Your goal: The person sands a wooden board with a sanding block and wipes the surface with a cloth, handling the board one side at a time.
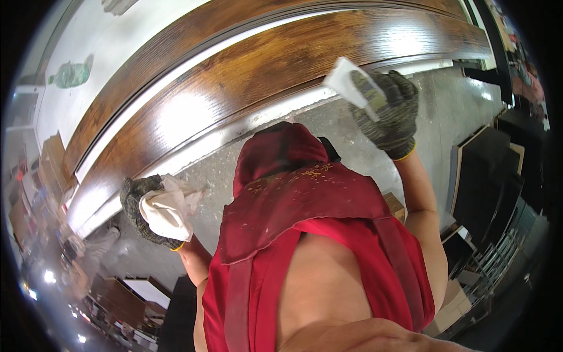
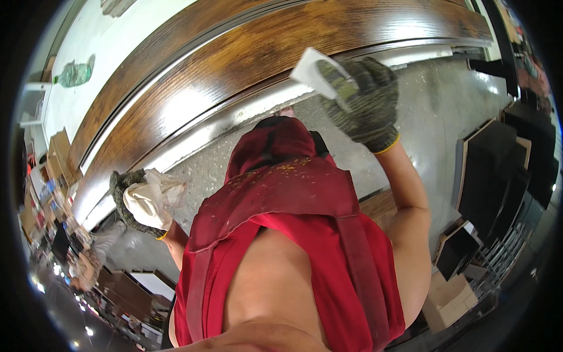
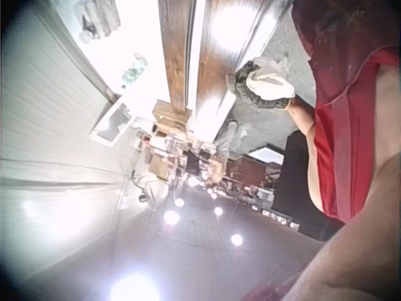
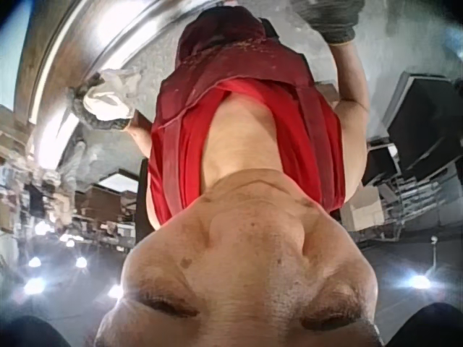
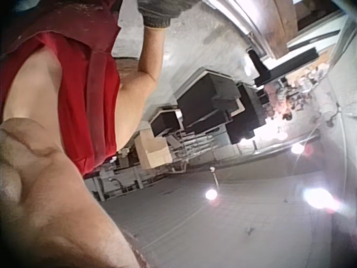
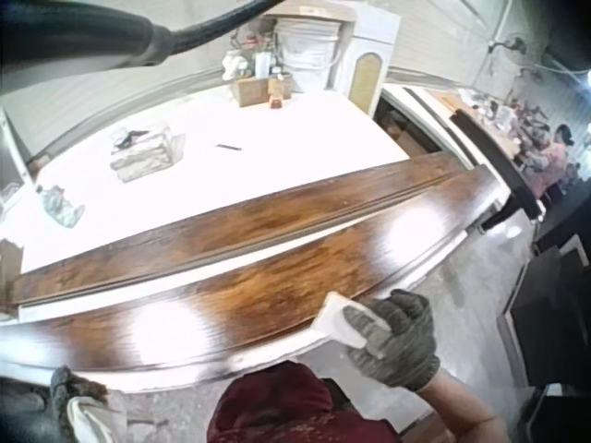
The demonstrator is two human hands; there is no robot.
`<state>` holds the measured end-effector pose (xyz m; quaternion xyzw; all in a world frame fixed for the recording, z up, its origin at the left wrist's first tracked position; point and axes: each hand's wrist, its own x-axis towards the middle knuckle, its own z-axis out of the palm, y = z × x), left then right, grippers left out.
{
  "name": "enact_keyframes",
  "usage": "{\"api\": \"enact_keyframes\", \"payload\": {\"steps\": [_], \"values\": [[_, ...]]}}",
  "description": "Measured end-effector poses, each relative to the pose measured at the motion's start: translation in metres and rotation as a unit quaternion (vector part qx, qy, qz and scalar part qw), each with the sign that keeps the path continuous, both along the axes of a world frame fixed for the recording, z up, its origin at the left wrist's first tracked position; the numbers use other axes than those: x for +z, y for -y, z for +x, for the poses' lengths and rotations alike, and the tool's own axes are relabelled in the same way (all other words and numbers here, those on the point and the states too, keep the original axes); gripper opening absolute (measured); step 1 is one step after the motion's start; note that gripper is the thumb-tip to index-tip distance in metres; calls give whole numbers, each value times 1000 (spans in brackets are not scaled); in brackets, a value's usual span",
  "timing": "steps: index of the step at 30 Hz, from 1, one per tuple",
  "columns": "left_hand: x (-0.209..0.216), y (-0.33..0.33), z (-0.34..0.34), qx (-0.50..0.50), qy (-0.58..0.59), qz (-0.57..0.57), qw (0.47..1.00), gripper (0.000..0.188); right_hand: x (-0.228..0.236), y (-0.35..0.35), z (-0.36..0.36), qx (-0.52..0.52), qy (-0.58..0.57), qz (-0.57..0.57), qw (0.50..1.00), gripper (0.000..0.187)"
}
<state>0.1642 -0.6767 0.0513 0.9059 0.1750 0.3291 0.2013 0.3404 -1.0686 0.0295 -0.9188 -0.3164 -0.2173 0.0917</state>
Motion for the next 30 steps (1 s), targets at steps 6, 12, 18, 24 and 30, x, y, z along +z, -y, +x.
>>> {"api": "enact_keyframes", "payload": {"steps": [6, 12, 18, 24, 30], "values": [[-2, 12, -33, 25, 68, -249, 966, 50, 6, -78, -6, 119, -70, -21, 990, 48], [-23, -4, -110, 30, -94, 20, 995, 48, 0, -77, -1, 152, -32, -45, 987, 50], [-43, -14, -145, 164, -137, -55, 975, 31, 3, -121, -6, 215, -61, -78, 972, 54], [-27, 6, -136, 179, -59, -104, 977, 33, 28, -152, 1, 281, -40, -66, 957, 52], [-5, 0, -176, 189, -37, -73, 979, 35, 53, -211, -22, 338, -3, -44, 940, 54]]}}
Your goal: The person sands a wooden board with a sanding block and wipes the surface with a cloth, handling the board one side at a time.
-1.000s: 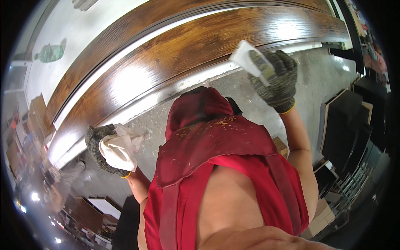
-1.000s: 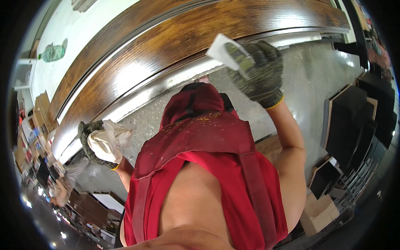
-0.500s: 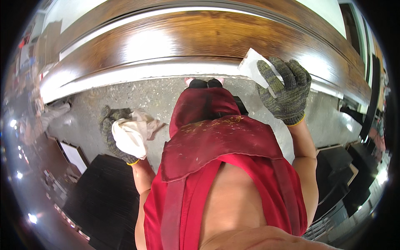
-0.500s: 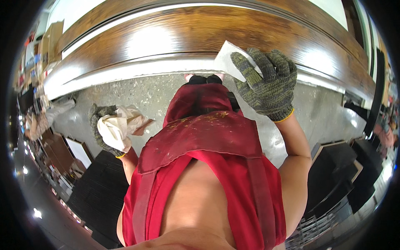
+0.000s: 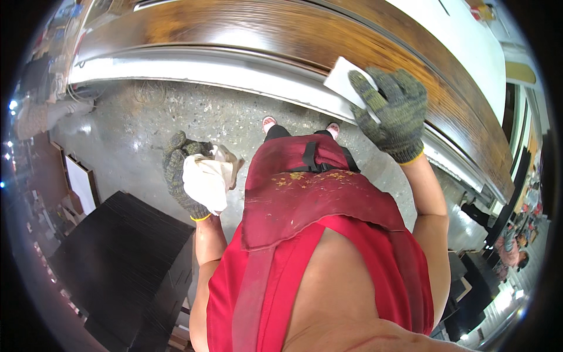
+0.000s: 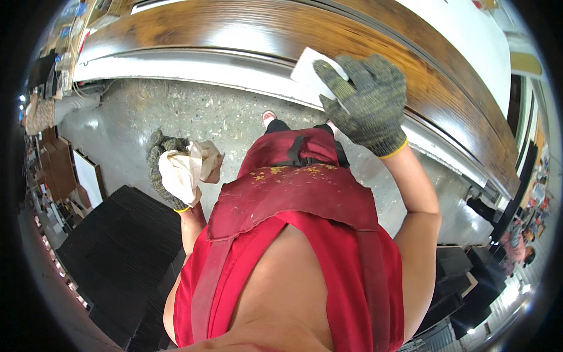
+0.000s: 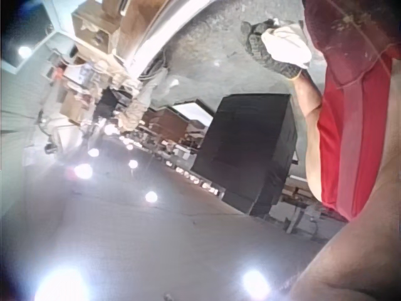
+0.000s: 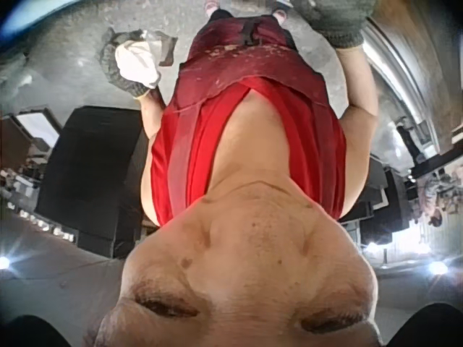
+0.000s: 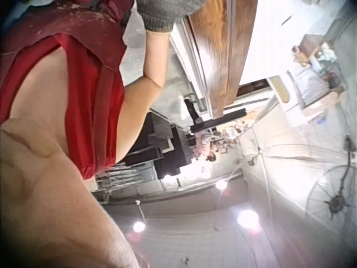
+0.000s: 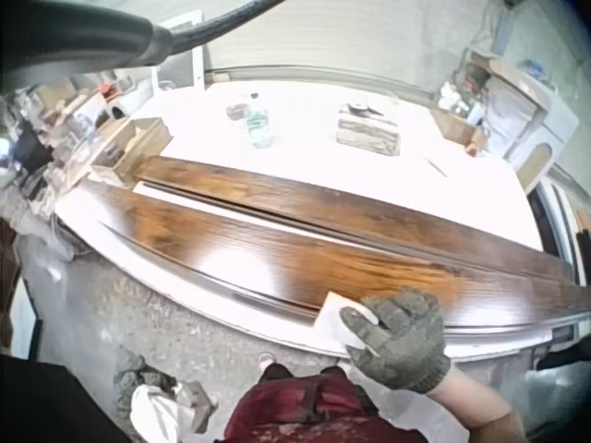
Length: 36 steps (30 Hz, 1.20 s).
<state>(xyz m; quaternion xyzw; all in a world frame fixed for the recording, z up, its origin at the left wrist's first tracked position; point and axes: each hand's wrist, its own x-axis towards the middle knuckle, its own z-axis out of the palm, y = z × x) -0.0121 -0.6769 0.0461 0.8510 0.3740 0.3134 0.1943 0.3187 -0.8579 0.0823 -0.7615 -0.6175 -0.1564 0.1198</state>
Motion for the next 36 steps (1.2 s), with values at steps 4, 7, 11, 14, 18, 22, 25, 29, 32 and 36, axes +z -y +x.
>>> {"api": "enact_keyframes", "payload": {"steps": [4, 7, 11, 14, 18, 22, 25, 29, 32, 36], "values": [[-35, -28, 12, 79, 73, -115, 988, 28, -47, -89, -3, 44, -11, 21, 999, 54], [-31, -42, 5, 45, -52, -16, 998, 21, -49, -148, -25, 62, -21, 31, 997, 51], [-13, -65, 7, -24, -68, -15, 997, 11, -44, -176, -37, 82, -25, 42, 995, 49], [-24, -73, -4, 1, -33, -66, 997, 11, -32, -151, -32, 88, -4, 51, 995, 43], [-22, -72, -3, 10, -61, -34, 997, 11, -18, -76, -19, 31, 2, -33, 999, 49], [-33, -66, -14, 41, -30, -141, 989, 26, -33, -38, -22, -13, 19, -44, 999, 52], [-22, -70, -7, 22, -42, -83, 995, 22, -28, -57, -38, -11, 21, -54, 998, 56], [-22, -79, -14, 31, -1, -69, 997, 16, -21, -109, -53, 27, -7, -45, 999, 57], [-25, -88, -17, 46, -17, -75, 996, 18, -20, -162, -66, 68, -31, -24, 997, 55], [-35, -126, -28, 40, -23, -61, 997, 23, -19, -242, -93, 102, -26, 0, 994, 53]]}}
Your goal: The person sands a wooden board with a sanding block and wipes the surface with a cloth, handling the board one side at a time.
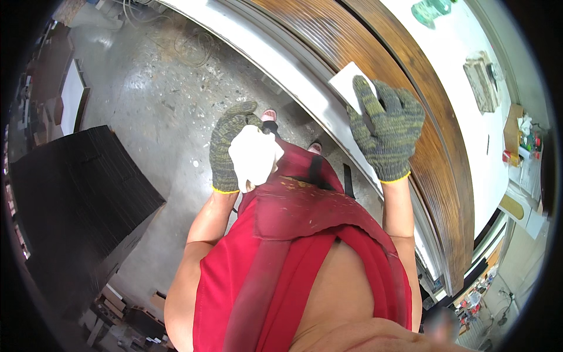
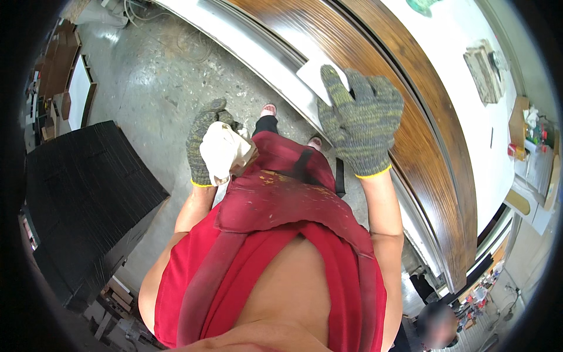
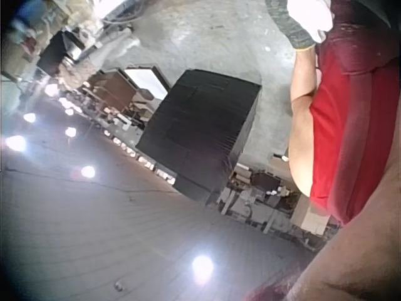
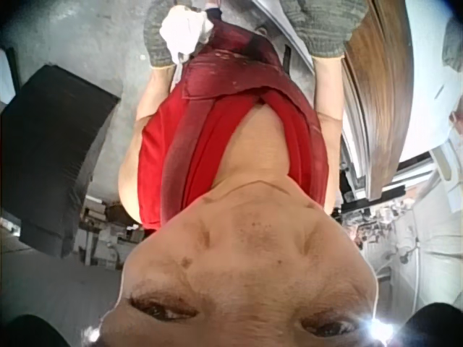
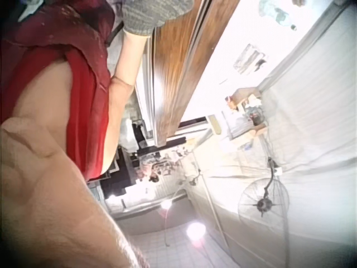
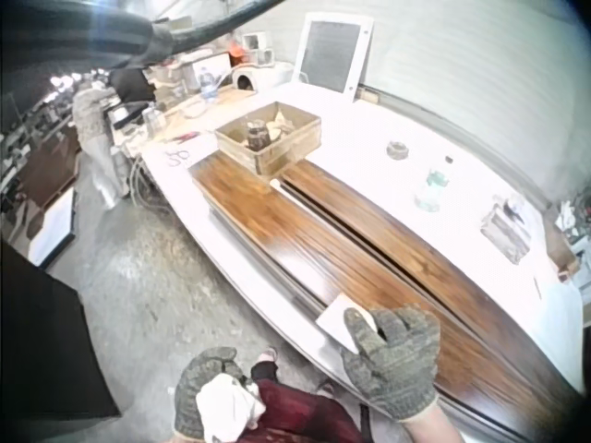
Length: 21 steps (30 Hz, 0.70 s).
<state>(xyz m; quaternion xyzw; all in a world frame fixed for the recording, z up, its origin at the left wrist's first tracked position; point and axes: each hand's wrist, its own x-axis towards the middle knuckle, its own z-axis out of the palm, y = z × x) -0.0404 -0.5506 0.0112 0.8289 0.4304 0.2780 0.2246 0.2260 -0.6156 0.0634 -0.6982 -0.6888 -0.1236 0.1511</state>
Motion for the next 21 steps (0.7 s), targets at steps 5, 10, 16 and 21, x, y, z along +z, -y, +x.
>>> {"api": "enact_keyframes", "payload": {"steps": [5, 10, 16, 21], "values": [[-7, -58, -33, 62, 127, -163, 977, 25, -10, -102, -34, 52, 22, 58, 997, 48], [-26, -100, -74, 5, 64, -84, 994, 32, -11, -184, -67, 34, 54, 44, 997, 47], [-38, -120, -91, 16, 277, -292, 915, 42, 1, -295, -112, 62, 55, 119, 990, 44], [-60, -119, -110, 95, 437, -447, 775, 35, -16, -384, -161, 126, 13, 136, 983, 35]]}}
